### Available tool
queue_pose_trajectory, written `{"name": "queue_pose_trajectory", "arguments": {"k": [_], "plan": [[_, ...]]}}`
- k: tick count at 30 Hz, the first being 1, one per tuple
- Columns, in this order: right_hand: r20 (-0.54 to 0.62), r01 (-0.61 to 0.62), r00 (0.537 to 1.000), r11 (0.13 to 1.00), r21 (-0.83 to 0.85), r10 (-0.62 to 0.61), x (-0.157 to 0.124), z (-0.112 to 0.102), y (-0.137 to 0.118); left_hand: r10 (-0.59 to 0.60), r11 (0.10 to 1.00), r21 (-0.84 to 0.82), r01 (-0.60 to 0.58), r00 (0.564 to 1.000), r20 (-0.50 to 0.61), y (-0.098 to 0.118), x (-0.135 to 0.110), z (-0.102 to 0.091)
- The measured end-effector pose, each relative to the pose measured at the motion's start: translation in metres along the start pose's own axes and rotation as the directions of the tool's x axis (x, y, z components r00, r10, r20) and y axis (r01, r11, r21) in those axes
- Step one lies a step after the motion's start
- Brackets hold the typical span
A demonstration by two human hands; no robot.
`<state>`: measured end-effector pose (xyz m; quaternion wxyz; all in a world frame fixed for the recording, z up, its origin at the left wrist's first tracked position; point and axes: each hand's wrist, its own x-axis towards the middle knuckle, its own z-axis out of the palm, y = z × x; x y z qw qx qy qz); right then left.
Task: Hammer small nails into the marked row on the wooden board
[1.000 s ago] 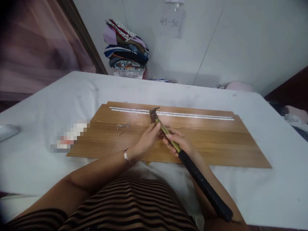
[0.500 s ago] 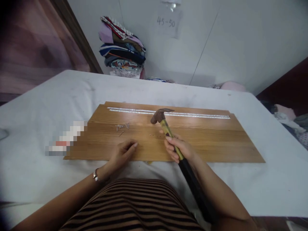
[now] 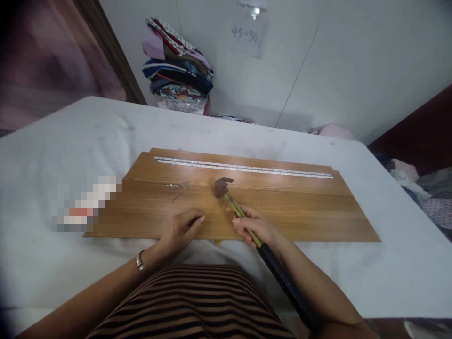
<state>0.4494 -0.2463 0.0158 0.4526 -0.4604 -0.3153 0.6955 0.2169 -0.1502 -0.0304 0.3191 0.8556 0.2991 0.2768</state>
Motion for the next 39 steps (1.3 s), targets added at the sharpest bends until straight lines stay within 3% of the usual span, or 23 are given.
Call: {"name": "queue_pose_trajectory", "arguments": {"k": [11,39], "plan": [[0.017,-0.033,0.999,0.998,-0.049,0.034,0.005,-0.005,0.012,-0.045,0.998,0.044,0.043,0.997,0.061,0.003,0.001,0.0],[0.01,-0.069,0.997,0.99,-0.123,0.071,0.003,-0.002,0.004,-0.074,0.994,0.084,0.067,0.993,0.093,0.003,0.002,0.001]]}}
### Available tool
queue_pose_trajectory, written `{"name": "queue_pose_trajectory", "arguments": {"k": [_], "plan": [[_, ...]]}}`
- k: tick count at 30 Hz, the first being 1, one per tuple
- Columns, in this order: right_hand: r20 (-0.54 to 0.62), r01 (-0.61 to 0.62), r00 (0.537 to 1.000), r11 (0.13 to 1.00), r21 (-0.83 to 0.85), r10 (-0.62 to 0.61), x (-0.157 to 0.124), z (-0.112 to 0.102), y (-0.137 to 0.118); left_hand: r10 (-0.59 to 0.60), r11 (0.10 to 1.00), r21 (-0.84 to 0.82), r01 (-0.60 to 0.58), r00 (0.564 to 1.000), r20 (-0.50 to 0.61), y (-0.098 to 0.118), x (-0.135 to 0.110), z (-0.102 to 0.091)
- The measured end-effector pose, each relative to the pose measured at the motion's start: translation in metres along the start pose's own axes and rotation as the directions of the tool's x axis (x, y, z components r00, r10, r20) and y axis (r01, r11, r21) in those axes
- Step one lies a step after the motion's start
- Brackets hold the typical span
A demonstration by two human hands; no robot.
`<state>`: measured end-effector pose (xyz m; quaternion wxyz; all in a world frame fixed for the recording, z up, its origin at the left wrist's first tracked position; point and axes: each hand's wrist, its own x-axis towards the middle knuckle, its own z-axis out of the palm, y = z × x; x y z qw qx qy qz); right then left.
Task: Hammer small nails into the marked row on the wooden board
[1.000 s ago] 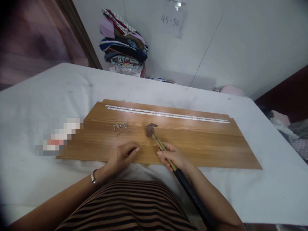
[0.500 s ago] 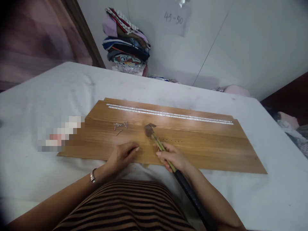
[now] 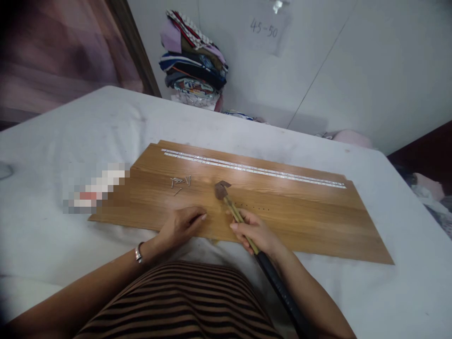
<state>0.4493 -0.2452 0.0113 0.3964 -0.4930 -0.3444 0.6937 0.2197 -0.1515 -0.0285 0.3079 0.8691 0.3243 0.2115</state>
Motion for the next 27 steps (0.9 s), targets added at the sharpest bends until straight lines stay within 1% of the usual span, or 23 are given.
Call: {"name": "queue_pose_trajectory", "arguments": {"k": [11,21,27], "plan": [[-0.024,0.018,1.0,1.0,-0.016,-0.019,-0.0005,-0.0039,-0.0014,-0.018,1.0,0.024,0.018,1.0,-0.001,0.0006,0.001,0.0006],[-0.012,-0.012,1.0,0.998,-0.058,0.011,0.0005,-0.0027,0.0006,-0.015,1.0,0.007,0.015,1.0,-0.003,0.0011,0.0009,0.0005],[-0.002,-0.031,1.0,0.995,-0.094,0.031,-0.0009,-0.0035,-0.002,0.0,1.0,0.026,0.0,1.0,0.007,-0.0037,-0.0016,0.0056]]}}
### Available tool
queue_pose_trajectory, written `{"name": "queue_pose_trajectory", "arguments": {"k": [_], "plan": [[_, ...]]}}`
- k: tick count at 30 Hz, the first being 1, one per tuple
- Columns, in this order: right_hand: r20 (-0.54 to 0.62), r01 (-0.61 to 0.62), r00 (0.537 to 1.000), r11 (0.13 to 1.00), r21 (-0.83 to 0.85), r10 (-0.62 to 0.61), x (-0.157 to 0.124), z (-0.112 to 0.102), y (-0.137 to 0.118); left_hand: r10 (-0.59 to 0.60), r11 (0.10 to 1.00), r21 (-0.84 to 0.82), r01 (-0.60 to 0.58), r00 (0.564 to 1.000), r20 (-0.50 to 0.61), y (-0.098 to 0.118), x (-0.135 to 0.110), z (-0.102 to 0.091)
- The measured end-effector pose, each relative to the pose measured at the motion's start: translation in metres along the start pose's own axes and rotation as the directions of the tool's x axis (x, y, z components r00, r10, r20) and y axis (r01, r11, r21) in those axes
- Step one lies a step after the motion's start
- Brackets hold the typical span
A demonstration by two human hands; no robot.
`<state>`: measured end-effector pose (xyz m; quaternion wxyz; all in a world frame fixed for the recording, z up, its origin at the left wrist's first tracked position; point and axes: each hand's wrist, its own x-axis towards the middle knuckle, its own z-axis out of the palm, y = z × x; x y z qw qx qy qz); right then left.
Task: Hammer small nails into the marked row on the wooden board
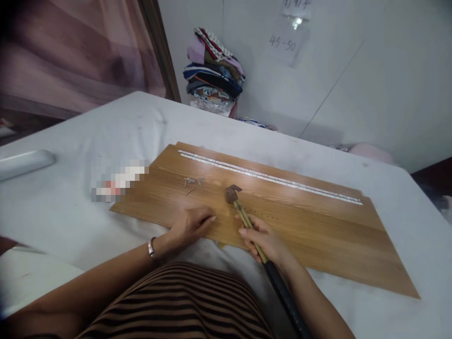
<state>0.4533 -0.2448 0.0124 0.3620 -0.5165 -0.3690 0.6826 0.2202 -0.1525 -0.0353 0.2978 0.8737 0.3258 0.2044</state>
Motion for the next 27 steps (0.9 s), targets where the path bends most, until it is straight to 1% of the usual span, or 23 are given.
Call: {"name": "queue_pose_trajectory", "arguments": {"k": [3,6,9,11,12,13,14,17,20,23,27], "plan": [[0.0,0.012,1.0,1.0,-0.004,-0.012,-0.001,0.0,0.0,-0.03,0.999,-0.019,0.029,0.999,-0.029,-0.001,0.0,0.0],[-0.004,0.011,1.0,1.0,0.003,-0.011,-0.001,0.0,0.0,-0.109,0.993,-0.047,0.104,0.988,-0.111,-0.001,0.003,-0.008],[-0.005,0.013,1.0,1.0,0.009,-0.013,0.0,0.0,0.0,-0.171,0.985,-0.013,0.173,0.959,-0.226,-0.005,0.006,-0.023],[-0.006,0.012,1.0,1.0,0.011,-0.012,-0.001,0.0,-0.001,-0.204,0.973,0.046,0.227,0.934,-0.294,-0.009,0.005,-0.033],[-0.006,0.013,1.0,1.0,0.016,-0.013,-0.001,0.0,-0.001,-0.214,0.965,0.08,0.25,0.926,-0.311,-0.012,0.004,-0.036],[-0.004,0.015,1.0,1.0,0.02,-0.015,-0.001,0.0,-0.001,-0.22,0.958,0.111,0.266,0.923,-0.315,-0.014,0.002,-0.038],[-0.003,0.019,1.0,1.0,0.023,-0.019,-0.001,0.001,-0.002,-0.22,0.952,0.142,0.27,0.929,-0.297,-0.016,0.0,-0.038],[0.002,0.019,1.0,1.0,0.014,-0.019,-0.001,0.001,-0.002,-0.183,0.943,0.241,0.231,0.961,-0.208,-0.019,-0.006,-0.032],[-0.01,0.009,1.0,1.0,0.008,-0.009,0.0,0.002,-0.002,-0.17,0.921,0.324,0.218,0.971,-0.17,-0.017,-0.009,-0.027],[-0.019,0.009,1.0,1.0,0.015,-0.009,0.001,0.002,-0.001,-0.186,0.914,0.334,0.229,0.97,-0.158,-0.015,-0.008,-0.026],[-0.009,0.033,0.999,0.999,0.032,-0.033,0.002,0.0,0.001,-0.194,0.913,0.329,0.241,0.966,-0.168,-0.015,-0.008,-0.027]]}}
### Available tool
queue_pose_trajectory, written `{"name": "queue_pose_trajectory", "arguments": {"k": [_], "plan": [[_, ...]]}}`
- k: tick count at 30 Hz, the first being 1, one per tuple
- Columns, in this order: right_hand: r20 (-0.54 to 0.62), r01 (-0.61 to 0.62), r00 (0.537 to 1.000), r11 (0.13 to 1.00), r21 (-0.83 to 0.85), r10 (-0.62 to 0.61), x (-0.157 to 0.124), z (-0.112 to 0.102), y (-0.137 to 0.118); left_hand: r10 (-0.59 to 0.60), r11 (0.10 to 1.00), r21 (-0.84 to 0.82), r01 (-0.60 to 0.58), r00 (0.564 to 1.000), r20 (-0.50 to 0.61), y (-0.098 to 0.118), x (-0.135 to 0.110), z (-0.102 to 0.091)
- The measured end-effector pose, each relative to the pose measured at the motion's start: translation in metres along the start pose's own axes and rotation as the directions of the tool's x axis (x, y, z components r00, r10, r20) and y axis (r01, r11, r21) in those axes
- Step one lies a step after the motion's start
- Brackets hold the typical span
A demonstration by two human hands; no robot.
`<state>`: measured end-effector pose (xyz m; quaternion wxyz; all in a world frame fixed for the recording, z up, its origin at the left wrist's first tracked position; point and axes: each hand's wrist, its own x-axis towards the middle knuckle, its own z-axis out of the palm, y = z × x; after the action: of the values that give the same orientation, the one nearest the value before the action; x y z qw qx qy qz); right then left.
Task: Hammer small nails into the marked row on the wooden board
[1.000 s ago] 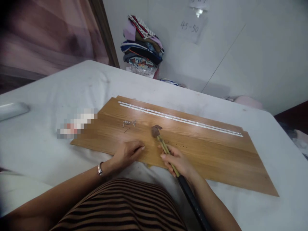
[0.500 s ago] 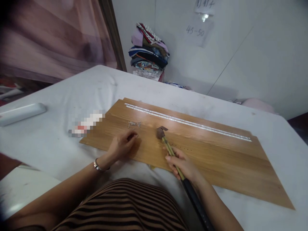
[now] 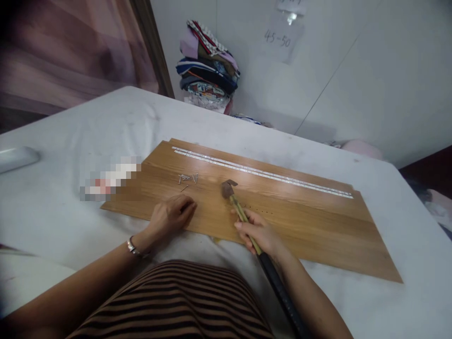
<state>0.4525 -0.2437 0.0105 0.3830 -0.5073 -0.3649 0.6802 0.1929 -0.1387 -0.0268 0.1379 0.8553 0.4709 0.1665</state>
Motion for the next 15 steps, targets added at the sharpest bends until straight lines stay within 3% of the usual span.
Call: {"name": "queue_pose_trajectory", "arguments": {"k": [15], "plan": [[0.0,-0.003,1.0,1.0,-0.031,0.003,-0.0015,0.0006,0.0037,0.009,1.0,-0.016,-0.009,1.0,-0.001,0.0044,-0.0013,-0.0014]]}}
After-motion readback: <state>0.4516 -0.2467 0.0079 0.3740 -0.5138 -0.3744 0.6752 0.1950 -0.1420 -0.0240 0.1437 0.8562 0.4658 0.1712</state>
